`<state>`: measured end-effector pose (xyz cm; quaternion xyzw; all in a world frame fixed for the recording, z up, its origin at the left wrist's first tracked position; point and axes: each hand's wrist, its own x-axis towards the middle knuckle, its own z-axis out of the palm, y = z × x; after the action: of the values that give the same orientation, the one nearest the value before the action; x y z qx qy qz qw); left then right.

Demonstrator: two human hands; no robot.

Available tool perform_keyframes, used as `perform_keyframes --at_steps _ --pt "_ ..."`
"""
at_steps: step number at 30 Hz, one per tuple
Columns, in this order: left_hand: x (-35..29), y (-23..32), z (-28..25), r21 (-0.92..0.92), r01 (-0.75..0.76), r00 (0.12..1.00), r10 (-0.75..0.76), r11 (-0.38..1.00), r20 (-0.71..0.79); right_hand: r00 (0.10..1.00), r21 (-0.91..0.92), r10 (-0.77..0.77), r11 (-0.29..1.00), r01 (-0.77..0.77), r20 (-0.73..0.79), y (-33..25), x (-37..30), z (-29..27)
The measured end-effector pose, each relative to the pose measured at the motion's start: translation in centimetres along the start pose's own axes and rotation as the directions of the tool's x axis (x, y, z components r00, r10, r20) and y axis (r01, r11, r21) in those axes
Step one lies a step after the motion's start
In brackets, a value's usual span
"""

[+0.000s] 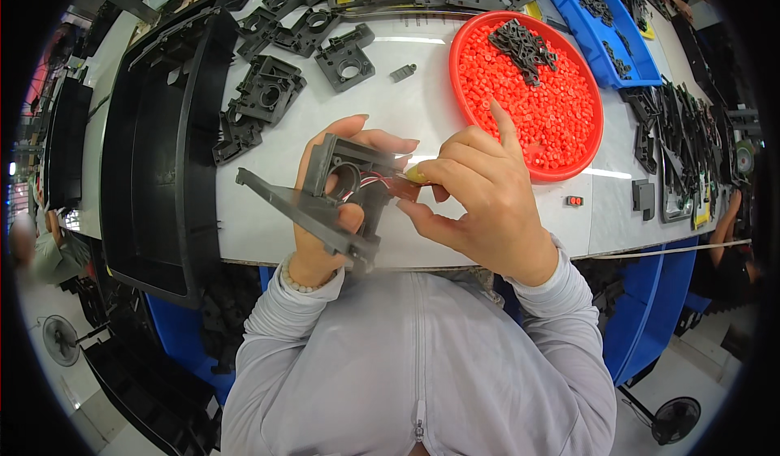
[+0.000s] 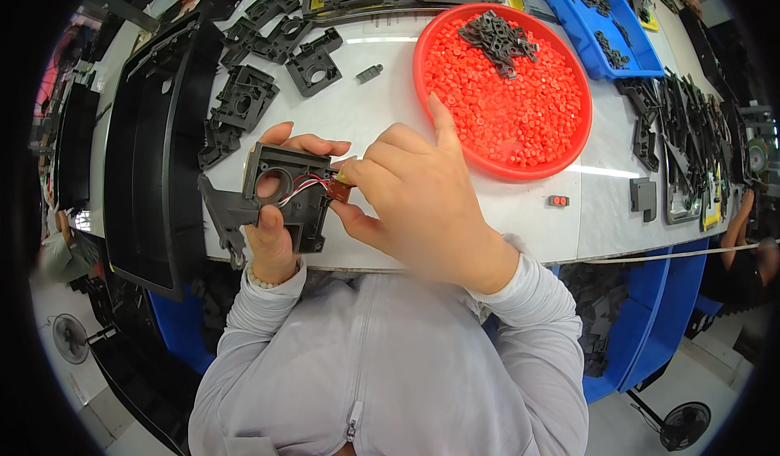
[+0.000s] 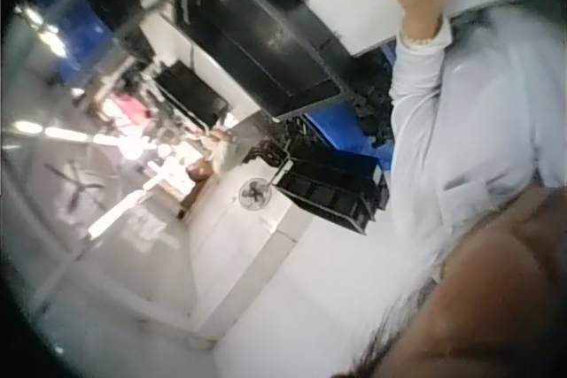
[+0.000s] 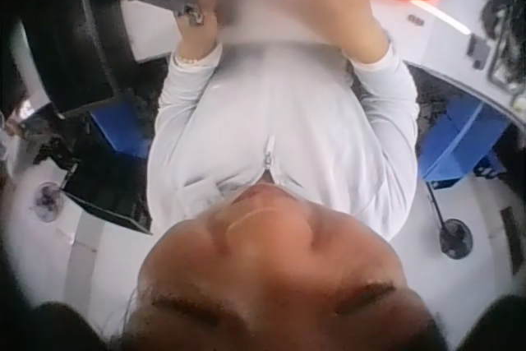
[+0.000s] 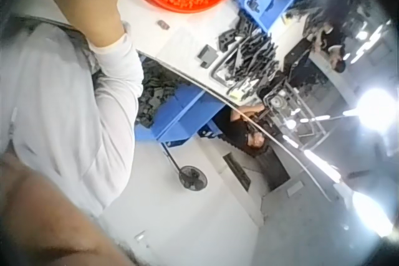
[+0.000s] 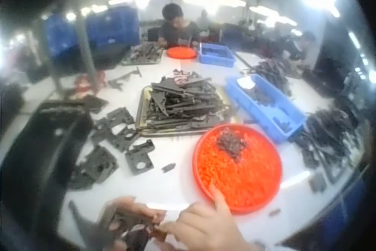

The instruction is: The person assembles device components by inserting wires, small switches, and button inserts into plastic housings, fitting cover pieces over them, and placing completed assemblies into a storage bin.

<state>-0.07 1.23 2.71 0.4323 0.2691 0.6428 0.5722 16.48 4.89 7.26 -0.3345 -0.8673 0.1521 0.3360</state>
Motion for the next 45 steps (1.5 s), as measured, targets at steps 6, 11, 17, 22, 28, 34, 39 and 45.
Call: perform_keyframes --at_steps 6,11,17,22,28,34,39,45 --pt "-0.5 -0.4 -0.2 0.093 0.001 0.998 0.005 0.996 -0.068 0.999 0.019 0.033 0.999 -0.034 0.002 -0.1 0.0 0.1" --pt "-0.5 0.4 0.4 0.122 0.112 0.993 -0.106 0.986 -0.056 0.999 0.015 0.05 0.999 -0.05 0.006 0.0 0.0 0.1" --pt "-0.3 0.0 0.3 0.076 0.054 0.996 -0.049 0.996 -0.074 0.999 0.018 0.045 0.999 -0.044 -0.018 0.1 -0.1 0.5" --pt "-0.5 0.0 0.3 0.117 0.044 0.996 -0.033 0.992 -0.087 0.998 0.003 0.043 0.999 -0.043 -0.054 -0.1 -0.2 0.9" --pt "-0.6 -0.5 0.1 0.229 0.004 0.997 0.015 0.973 -0.078 0.995 -0.01 0.044 0.999 -0.045 -0.087 -0.1 -0.6 1.5" --pt "-0.5 -0.3 0.5 0.193 -0.004 0.999 0.012 0.981 -0.039 0.995 -0.04 0.031 0.999 -0.035 -0.095 -0.2 -1.0 2.0" --pt "-0.2 -0.3 0.4 0.095 0.02 0.998 -0.014 0.995 -0.064 0.996 0.036 0.071 0.997 -0.07 -0.049 0.7 -1.0 1.6" --pt "-0.3 -0.7 0.3 0.184 -0.031 0.996 0.046 0.982 -0.074 0.987 0.087 0.095 0.993 -0.085 -0.128 0.6 -1.3 1.9"
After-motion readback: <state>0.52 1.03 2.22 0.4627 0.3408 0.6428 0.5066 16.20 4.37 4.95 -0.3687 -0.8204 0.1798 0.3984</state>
